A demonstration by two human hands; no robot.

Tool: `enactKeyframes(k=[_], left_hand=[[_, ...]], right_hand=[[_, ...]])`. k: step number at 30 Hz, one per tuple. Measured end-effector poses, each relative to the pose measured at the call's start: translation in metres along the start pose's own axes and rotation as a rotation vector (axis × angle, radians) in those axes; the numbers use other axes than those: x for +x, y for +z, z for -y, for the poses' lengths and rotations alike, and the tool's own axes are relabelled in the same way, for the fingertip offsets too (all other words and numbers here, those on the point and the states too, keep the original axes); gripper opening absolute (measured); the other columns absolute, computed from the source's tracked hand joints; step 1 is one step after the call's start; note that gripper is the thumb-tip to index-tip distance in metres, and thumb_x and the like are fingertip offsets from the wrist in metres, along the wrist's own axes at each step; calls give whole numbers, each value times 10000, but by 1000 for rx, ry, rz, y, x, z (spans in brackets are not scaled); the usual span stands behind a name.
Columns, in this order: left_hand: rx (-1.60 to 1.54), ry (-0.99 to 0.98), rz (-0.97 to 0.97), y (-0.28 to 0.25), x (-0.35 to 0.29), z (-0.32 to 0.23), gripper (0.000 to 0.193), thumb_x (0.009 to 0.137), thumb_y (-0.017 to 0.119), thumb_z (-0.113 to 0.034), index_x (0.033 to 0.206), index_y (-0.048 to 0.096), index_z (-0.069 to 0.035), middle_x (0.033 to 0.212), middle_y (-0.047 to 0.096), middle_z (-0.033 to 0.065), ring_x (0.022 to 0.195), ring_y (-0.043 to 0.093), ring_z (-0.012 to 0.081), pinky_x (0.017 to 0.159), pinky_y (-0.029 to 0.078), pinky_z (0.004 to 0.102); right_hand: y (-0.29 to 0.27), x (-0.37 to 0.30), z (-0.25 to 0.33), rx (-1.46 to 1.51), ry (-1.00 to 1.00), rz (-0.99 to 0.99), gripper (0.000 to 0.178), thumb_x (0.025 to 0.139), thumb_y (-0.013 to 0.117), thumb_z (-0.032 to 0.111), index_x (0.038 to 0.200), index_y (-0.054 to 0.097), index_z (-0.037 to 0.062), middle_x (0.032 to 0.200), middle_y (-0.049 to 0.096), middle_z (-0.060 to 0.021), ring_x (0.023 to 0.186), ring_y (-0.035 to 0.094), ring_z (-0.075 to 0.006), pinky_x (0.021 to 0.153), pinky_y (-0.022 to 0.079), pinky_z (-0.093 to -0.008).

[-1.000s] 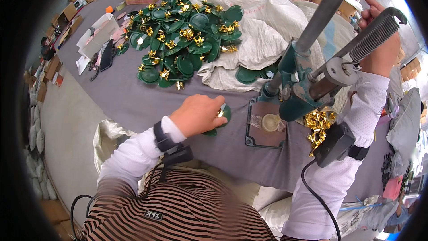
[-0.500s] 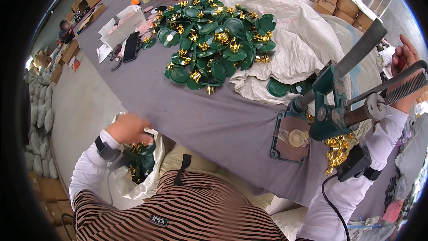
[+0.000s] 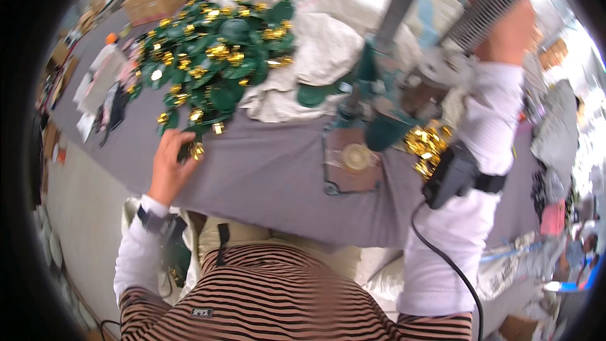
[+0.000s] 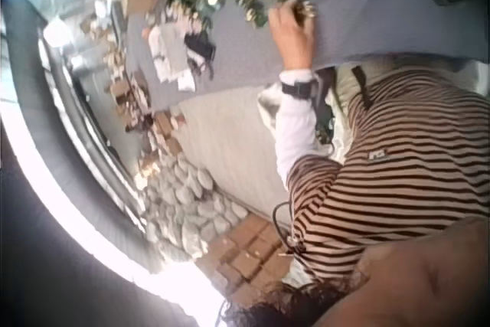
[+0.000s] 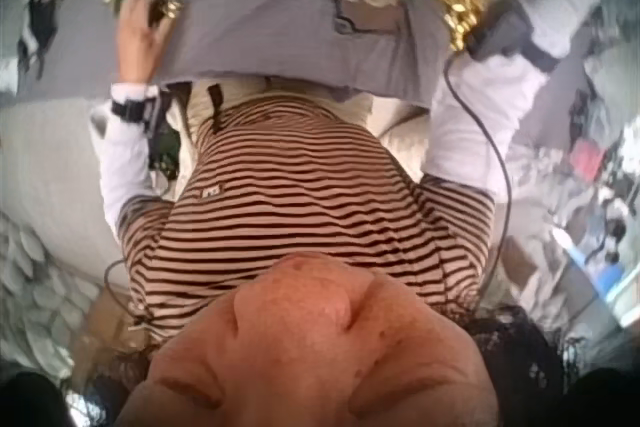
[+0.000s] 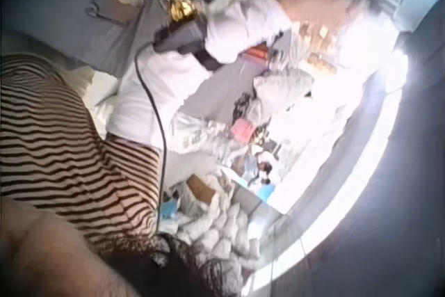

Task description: Assembling plastic and metal components using a manual press tool.

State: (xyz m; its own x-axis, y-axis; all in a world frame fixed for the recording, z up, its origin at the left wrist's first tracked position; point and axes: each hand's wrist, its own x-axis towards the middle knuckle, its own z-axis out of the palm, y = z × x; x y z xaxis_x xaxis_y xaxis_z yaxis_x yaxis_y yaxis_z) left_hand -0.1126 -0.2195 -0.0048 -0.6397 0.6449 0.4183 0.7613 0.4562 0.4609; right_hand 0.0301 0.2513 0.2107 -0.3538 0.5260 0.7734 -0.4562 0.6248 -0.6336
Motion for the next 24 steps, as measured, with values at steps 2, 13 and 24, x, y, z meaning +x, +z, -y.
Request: enactKeyframes(k=[2,13,24], left_hand=[[-208,34,-3,30,3,-51,392,609,822,-58,941,614,-54,907,578,100,885,576,291,791,467,355],[-550,149,141,200,50,-189,349,709,808,-254,951,679,-39,1191,622,99,1307,434,345,1086,288,439],[-440,126,93,199,54,-181,488,684,822,-315,1037,643,-30,1234,586,105,1339,385,336,1099,247,472]], right_hand=[[33,-27,35,119,24,-180,169,858,601,111,961,634,-20,640,547,-11,513,515,-101,450,420,-193],[-3,-12,25,72,-56,-23,221,907,569,139,1009,638,-43,688,569,-3,559,522,-83,498,411,-208],[-94,-248,94,6,-196,51,228,911,514,237,718,583,138,725,513,-25,782,544,-215,836,388,-471]])
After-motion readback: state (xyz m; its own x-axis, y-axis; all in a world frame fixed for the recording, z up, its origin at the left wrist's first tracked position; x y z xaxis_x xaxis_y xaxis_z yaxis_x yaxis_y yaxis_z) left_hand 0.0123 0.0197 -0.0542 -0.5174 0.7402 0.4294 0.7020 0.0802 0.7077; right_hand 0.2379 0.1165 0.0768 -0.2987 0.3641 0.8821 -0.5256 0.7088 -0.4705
